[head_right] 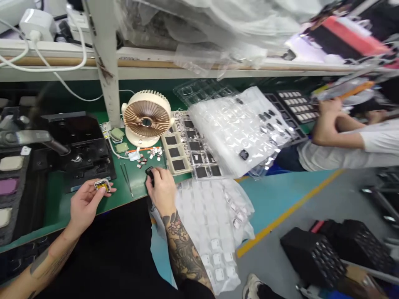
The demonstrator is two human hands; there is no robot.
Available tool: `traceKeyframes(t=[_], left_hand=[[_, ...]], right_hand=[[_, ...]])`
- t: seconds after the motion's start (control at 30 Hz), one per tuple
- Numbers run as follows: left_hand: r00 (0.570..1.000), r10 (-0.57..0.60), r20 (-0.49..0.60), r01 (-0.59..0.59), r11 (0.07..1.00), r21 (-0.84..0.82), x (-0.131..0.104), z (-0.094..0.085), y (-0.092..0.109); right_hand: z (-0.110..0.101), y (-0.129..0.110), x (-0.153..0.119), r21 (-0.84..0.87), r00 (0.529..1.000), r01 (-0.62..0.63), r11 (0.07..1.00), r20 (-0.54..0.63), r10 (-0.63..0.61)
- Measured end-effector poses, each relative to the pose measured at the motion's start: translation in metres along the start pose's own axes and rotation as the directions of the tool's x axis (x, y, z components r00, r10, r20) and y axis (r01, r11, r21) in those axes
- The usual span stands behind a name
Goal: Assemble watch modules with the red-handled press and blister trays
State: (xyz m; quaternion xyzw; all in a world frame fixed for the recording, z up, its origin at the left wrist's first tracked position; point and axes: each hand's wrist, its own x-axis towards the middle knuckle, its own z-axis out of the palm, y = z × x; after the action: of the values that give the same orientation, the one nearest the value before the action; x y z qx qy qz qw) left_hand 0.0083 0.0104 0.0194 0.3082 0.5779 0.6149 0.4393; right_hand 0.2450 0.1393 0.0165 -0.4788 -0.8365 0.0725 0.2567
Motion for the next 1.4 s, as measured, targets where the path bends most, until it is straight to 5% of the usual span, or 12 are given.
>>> traceKeyframes(t=[0.2, 0.37, 0.47, 0.57, 0.67, 0.8, 0.93, 1.1, 1.2, 1.3, 1.37, 1.4], left_hand=[[1.000, -0.025, -0.002, 0.025, 0.993, 0.115, 0.000, -0.001, -0.002], [1.000, 0.001, -0.007, 0.000, 0.989, 0.146, -0.001, 0.000, -0.002], [1.000, -0.008, -0.006, 0.009, 0.985, 0.172, 0.000, -0.001, -0.002], [1.000, -0.020, 0.009, 0.018, 0.982, 0.188, 0.000, -0.003, -0.004], [0.999, -0.032, 0.008, 0.030, 0.981, 0.193, 0.001, -0.003, -0.005], [1.000, 0.003, -0.007, -0.001, 0.982, 0.191, 0.000, -0.002, -0.005], [0.999, 0.038, -0.015, -0.034, 0.982, 0.187, 0.000, 0.000, -0.004], [0.997, 0.068, -0.021, -0.066, 0.995, 0.078, 0.002, -0.001, -0.007], [0.998, 0.039, -0.047, -0.036, 0.997, 0.062, 0.001, 0.000, -0.004], [0.999, -0.030, -0.041, 0.035, 0.993, 0.109, 0.000, 0.005, 0.007], [0.998, -0.062, -0.027, 0.064, 0.996, 0.067, 0.001, 0.008, 0.014], [0.997, -0.080, -0.020, 0.080, 0.996, 0.027, 0.002, 0.008, 0.018]], right_hand=[[-0.005, -0.002, 0.000, 0.057, 0.985, 0.017, 0.998, -0.172, -0.007], [-0.005, -0.002, -0.004, -0.026, 0.997, 0.039, 0.999, -0.061, -0.040], [-0.024, 0.015, 0.002, -0.013, 0.989, 0.047, 0.999, -0.137, -0.049], [-0.073, 0.065, 0.022, -0.112, 0.946, -0.078, 0.991, -0.323, 0.038], [-0.138, 0.140, 0.052, -0.251, 0.891, -0.377, 0.892, -0.361, 0.275], [-0.197, 0.223, 0.086, -0.356, 0.714, -0.690, 0.630, -0.194, 0.673], [-0.207, 0.252, 0.108, -0.379, 0.679, -0.694, 0.613, -0.061, 0.731], [-0.218, 0.239, 0.117, -0.359, 0.688, -0.701, 0.616, -0.115, 0.717], [-0.221, 0.206, 0.105, -0.279, 0.761, -0.649, 0.708, -0.216, 0.612], [-0.192, 0.148, 0.085, 0.120, 0.821, -0.372, 0.920, -0.420, 0.387], [-0.154, 0.098, 0.072, 0.386, 0.793, -0.153, 0.910, -0.502, 0.346], [-0.132, 0.072, 0.066, 0.488, 0.823, -0.103, 0.867, -0.448, 0.350]])
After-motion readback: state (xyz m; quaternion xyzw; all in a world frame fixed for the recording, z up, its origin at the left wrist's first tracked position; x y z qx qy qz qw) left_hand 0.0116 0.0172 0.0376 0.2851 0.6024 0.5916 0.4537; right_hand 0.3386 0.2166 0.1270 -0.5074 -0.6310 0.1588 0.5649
